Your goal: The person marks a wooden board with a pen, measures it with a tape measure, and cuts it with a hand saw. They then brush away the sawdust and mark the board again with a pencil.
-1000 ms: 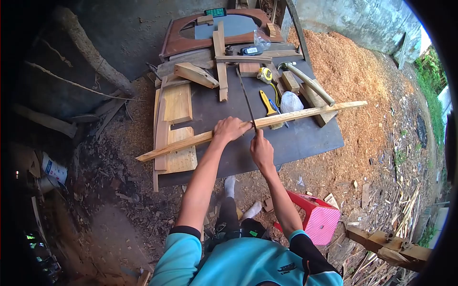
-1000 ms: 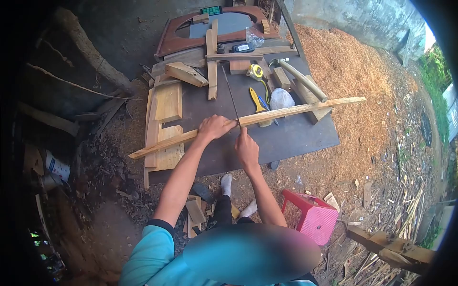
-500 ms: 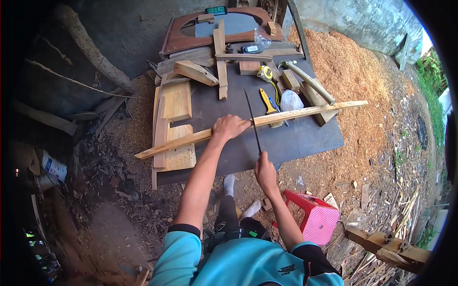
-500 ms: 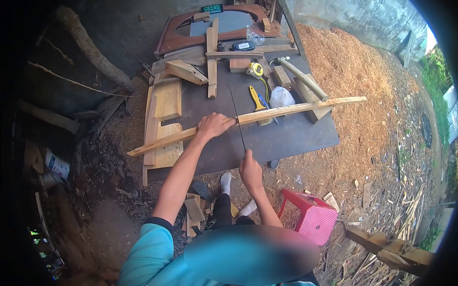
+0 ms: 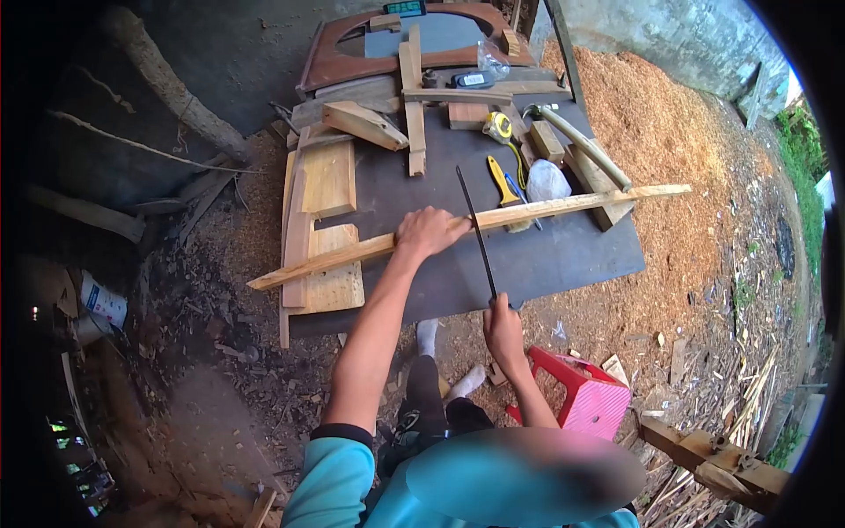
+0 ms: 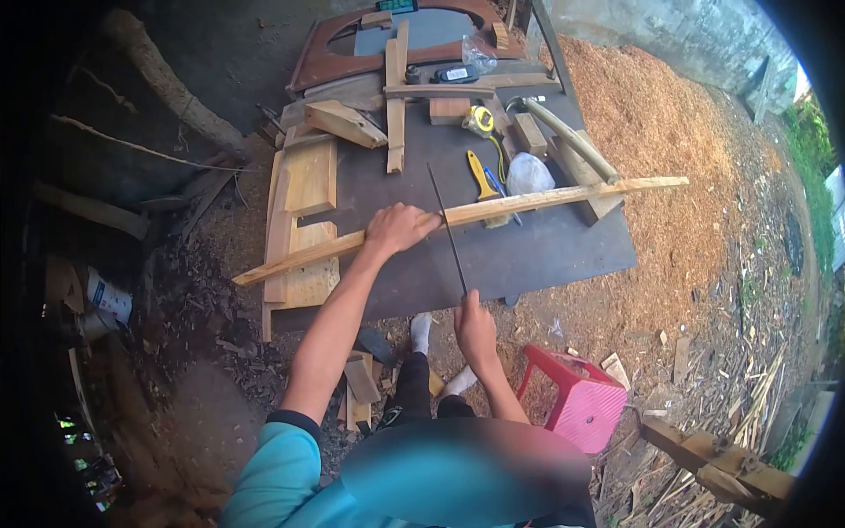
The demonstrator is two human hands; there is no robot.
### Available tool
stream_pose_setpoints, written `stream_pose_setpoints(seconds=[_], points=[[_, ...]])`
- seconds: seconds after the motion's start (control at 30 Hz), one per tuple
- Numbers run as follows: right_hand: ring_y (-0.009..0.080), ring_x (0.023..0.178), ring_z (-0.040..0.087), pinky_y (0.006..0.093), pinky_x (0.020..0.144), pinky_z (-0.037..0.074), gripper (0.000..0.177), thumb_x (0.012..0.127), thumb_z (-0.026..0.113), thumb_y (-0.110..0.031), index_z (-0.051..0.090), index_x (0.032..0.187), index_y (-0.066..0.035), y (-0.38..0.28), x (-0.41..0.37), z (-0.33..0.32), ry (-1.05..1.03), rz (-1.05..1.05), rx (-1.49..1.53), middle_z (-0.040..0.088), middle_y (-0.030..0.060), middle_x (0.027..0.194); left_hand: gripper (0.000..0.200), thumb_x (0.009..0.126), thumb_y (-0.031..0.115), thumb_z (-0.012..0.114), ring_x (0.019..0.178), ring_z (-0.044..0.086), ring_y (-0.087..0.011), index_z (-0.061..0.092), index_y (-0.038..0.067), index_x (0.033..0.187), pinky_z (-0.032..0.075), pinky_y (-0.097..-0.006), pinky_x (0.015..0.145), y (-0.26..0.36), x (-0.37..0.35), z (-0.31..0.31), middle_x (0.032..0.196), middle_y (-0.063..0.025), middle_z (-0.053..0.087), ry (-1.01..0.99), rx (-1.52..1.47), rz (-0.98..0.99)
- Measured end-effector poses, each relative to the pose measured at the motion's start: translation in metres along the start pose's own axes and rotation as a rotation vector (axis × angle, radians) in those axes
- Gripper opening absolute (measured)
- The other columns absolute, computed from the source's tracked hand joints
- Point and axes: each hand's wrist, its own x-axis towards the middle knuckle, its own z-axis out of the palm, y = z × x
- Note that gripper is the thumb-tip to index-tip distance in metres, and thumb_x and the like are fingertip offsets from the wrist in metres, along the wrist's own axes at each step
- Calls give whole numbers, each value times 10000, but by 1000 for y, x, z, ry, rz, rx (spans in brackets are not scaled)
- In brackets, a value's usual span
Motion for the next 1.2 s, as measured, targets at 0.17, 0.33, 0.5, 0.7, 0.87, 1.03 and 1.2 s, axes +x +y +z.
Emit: stream_pose_setpoints(seconds=[0.17, 0.33, 0.5, 0.7, 0.87, 1.03, 1.2], points=[[451, 665, 561, 534, 559, 433, 187, 859, 522, -120, 383, 935, -20, -17, 65, 19, 107, -107, 21, 569, 252, 672, 452, 727, 512, 557, 798, 636, -364, 696, 112, 884, 502, -441, 756, -1, -3, 0, 820, -186, 660, -9, 49, 90], [459, 662, 562, 539, 546, 437, 204, 853, 531, -115, 384, 938, -3, 7, -11, 9, 56, -70, 87, 565, 272, 674, 397, 657, 358, 646, 856, 635, -346, 679, 100, 956, 504, -420, 793, -2, 0, -3, 884, -181, 660, -38, 137, 83], [469, 673, 562, 543, 558, 444, 212, 849, 520, -113, 384, 959, 8, -23, 66, 14, 36, -70, 50, 563, 289, 682, 280, 683, 163, 614, 918, 627, -337, 682, 76, 940, 504, -394, 826, 3, 0, 4, 954, -188, 651, -51, 126, -13], [477, 679, 557, 553, 577, 434, 189, 853, 525, -103, 390, 912, 15, 2, -6, -1, 39, -58, 67, 573, 285, 703, 327, 671, 162, 597, 896, 626, -348, 682, 123, 985, 498, -412, 822, 0, 8, 4, 924, -187, 654, -36, 143, -38], [475, 665, 547, 560, 579, 422, 191, 850, 526, -105, 388, 917, 9, -20, 69, 12, 67, -128, 59, 562, 275, 677, 323, 669, 159, 599, 906, 624, -347, 680, 102, 976, 496, -411, 828, -1, 3, 9, 926, -189, 653, -53, 138, -28], [491, 668, 537, 556, 570, 425, 210, 840, 523, -105, 398, 968, 6, -4, 9, -2, 19, -76, 80, 555, 272, 666, 329, 663, 153, 593, 911, 622, -346, 684, 112, 976, 493, -411, 832, 0, 6, 9, 935, -185, 654, -37, 146, -39], [490, 685, 528, 545, 568, 413, 207, 840, 522, -65, 380, 957, 29, -28, 70, 4, 27, -68, -34, 554, 272, 676, 324, 663, 164, 605, 908, 624, -345, 687, 121, 974, 497, -411, 824, 3, -2, 7, 933, -188, 654, -43, 120, -41]])
